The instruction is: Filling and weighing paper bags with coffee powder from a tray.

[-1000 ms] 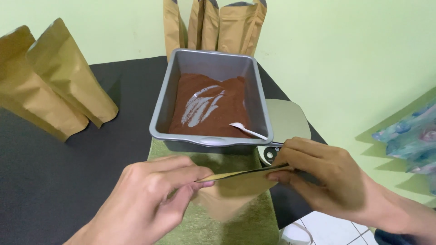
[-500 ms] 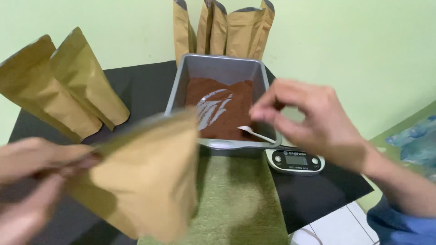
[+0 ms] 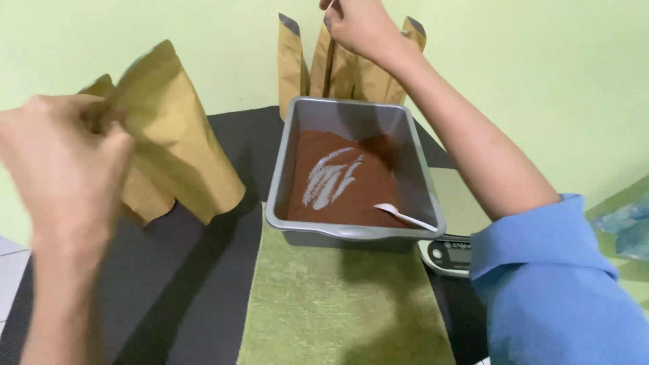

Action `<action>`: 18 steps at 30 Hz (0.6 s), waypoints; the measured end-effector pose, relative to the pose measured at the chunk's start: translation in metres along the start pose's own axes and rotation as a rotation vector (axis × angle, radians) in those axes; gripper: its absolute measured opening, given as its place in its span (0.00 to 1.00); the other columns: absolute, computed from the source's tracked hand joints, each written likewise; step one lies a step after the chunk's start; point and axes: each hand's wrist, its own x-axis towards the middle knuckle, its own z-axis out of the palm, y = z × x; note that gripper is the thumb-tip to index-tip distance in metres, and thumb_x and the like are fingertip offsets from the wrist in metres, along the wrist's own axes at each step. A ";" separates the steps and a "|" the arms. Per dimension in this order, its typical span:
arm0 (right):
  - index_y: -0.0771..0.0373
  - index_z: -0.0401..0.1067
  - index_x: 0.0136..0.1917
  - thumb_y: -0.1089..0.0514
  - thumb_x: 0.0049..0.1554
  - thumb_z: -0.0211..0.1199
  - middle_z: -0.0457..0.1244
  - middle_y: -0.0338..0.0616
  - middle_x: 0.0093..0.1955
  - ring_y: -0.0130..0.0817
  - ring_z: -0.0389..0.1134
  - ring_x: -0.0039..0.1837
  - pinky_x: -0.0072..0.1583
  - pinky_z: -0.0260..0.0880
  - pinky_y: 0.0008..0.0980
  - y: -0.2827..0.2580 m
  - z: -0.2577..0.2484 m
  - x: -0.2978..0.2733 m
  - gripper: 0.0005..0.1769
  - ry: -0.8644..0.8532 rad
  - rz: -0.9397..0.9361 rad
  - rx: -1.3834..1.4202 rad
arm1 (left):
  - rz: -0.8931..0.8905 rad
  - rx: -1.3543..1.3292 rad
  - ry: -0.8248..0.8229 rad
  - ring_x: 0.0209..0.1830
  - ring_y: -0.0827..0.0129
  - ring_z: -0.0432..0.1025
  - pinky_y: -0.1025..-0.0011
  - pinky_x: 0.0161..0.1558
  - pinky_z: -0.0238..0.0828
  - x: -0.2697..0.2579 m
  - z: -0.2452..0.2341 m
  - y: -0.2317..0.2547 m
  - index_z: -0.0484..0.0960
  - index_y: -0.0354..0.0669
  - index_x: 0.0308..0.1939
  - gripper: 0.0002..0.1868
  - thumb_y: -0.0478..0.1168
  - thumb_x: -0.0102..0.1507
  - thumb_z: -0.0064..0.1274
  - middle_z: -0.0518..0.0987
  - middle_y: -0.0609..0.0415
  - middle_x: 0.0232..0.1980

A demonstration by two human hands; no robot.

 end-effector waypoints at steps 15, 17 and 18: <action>0.74 0.65 0.49 0.67 0.63 0.51 0.62 0.55 0.43 0.44 0.64 0.37 0.36 0.65 0.43 0.020 0.112 0.044 0.05 -0.144 0.179 -0.068 | -0.090 0.188 0.074 0.23 0.54 0.69 0.60 0.21 0.67 0.030 0.128 0.014 0.69 0.33 0.38 0.09 0.23 0.60 0.54 0.71 0.46 0.27; 0.77 0.65 0.47 0.75 0.60 0.49 0.62 0.51 0.37 0.40 0.63 0.33 0.31 0.61 0.41 0.011 0.092 0.035 0.04 -0.080 0.110 -0.038 | -0.095 0.090 0.048 0.29 0.44 0.77 0.56 0.24 0.75 0.028 0.109 0.030 0.74 0.26 0.52 0.19 0.35 0.65 0.65 0.78 0.38 0.33; 0.76 0.64 0.47 0.73 0.62 0.47 0.62 0.53 0.37 0.44 0.65 0.34 0.32 0.65 0.41 0.006 0.076 0.032 0.05 0.004 0.035 -0.013 | 0.025 0.127 0.129 0.45 0.46 0.74 0.58 0.43 0.75 0.027 0.099 0.041 0.72 0.28 0.59 0.27 0.39 0.64 0.68 0.75 0.35 0.48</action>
